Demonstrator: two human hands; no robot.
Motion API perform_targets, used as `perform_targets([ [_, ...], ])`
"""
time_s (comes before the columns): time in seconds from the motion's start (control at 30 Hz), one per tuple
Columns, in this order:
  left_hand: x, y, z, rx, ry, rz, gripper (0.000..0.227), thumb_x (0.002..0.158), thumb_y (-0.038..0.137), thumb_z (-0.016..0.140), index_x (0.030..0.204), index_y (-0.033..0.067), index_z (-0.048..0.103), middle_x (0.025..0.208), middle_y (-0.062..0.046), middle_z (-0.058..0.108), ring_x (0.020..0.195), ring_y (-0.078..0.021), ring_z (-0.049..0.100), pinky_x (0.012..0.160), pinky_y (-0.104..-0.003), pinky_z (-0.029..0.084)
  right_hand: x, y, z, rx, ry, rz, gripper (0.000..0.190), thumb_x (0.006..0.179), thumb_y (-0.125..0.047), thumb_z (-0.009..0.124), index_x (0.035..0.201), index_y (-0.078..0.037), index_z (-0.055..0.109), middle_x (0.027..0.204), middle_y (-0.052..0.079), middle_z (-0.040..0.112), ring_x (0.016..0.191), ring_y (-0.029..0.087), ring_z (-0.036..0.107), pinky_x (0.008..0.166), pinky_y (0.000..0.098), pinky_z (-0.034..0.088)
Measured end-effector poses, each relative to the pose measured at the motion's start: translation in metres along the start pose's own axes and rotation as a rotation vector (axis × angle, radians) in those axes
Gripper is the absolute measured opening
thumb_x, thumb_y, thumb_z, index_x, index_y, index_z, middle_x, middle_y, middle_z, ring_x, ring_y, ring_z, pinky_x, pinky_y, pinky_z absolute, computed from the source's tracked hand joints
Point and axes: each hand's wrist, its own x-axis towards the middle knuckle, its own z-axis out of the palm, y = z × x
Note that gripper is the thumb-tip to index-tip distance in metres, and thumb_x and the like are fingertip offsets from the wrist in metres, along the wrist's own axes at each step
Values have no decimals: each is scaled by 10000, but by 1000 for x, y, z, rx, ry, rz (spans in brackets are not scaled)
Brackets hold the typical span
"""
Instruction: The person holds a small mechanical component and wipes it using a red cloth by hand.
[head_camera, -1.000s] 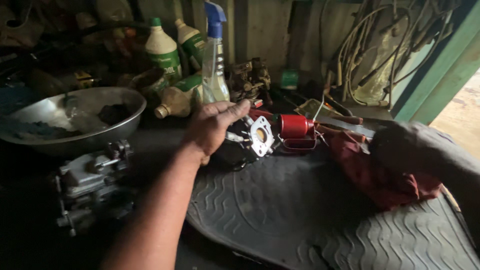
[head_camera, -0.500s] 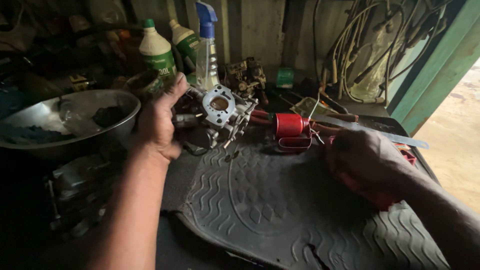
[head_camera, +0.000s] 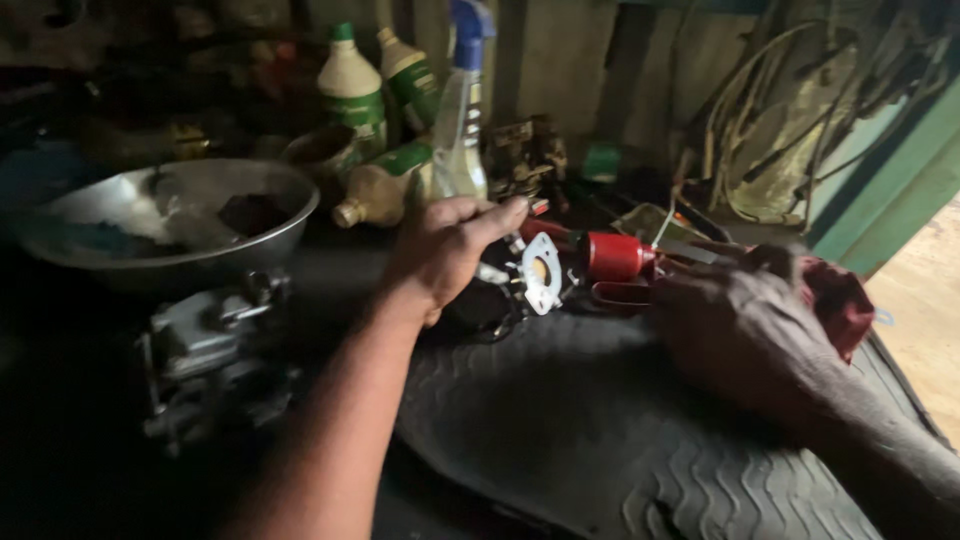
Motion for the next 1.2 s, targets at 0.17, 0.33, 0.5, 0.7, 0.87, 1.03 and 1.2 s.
perform_targets([
  [0.17, 2, 0, -8, -1, 8, 49, 447, 901, 474, 730, 883, 28, 757, 835, -36, 718, 765, -93, 604, 701, -259, 469, 36, -5, 13, -66, 50, -129, 223, 787, -216, 688, 993, -160, 753, 1072, 62, 703, 1095, 288, 603, 964, 471, 458],
  [0.33, -3, 4, -5, 31, 10, 6, 408, 859, 466, 727, 888, 63, 782, 841, -19, 756, 778, -87, 641, 725, -243, 498, 69, -9, 53, -105, -18, -176, 456, 722, -297, 744, 1154, -155, 709, 1290, 73, 660, 1285, 331, 441, 984, 730, 309],
  [0.5, 1, -2, -4, -39, -21, 64, 358, 877, 414, 725, 904, 62, 786, 872, 6, 785, 803, -57, 671, 736, -224, 510, 74, 3, 79, -24, -1, -108, 530, 748, -304, 721, 1252, -150, 662, 1236, 58, 666, 1330, 331, 409, 1022, 701, 290],
  [0.7, 0, -2, -4, -109, -48, 36, 348, 903, 403, 726, 898, 58, 771, 811, 4, 732, 733, -71, 624, 675, -245, 491, 67, 8, 92, -53, 89, -67, 391, 741, -293, 731, 1125, -221, 732, 1263, 33, 685, 1310, 346, 421, 1020, 717, 278],
  [0.87, -1, -2, -6, 38, 7, 47, 374, 924, 429, 713, 862, 66, 775, 773, 2, 691, 714, -78, 587, 653, -258, 466, 69, 13, 80, 381, 383, 348, 172, 910, -205, 670, 1048, -165, 764, 1095, 62, 706, 1040, 277, 658, 878, 411, 530],
  [1.03, 2, -2, -3, -64, -31, 83, 361, 894, 422, 719, 865, 66, 771, 823, 14, 763, 768, -71, 667, 718, -229, 516, 49, 3, 41, 1276, 515, 339, 208, 999, -132, 607, 1172, -36, 672, 1019, 90, 727, 841, 192, 624, 685, 337, 464],
  [1.2, 0, -2, -2, -25, -30, 50, 373, 905, 430, 717, 876, 62, 767, 827, -9, 745, 752, -88, 644, 680, -244, 492, 22, -29, 40, 1619, 147, 825, 231, 958, -170, 544, 1138, -102, 672, 878, 7, 689, 763, 94, 641, 688, 252, 502],
])
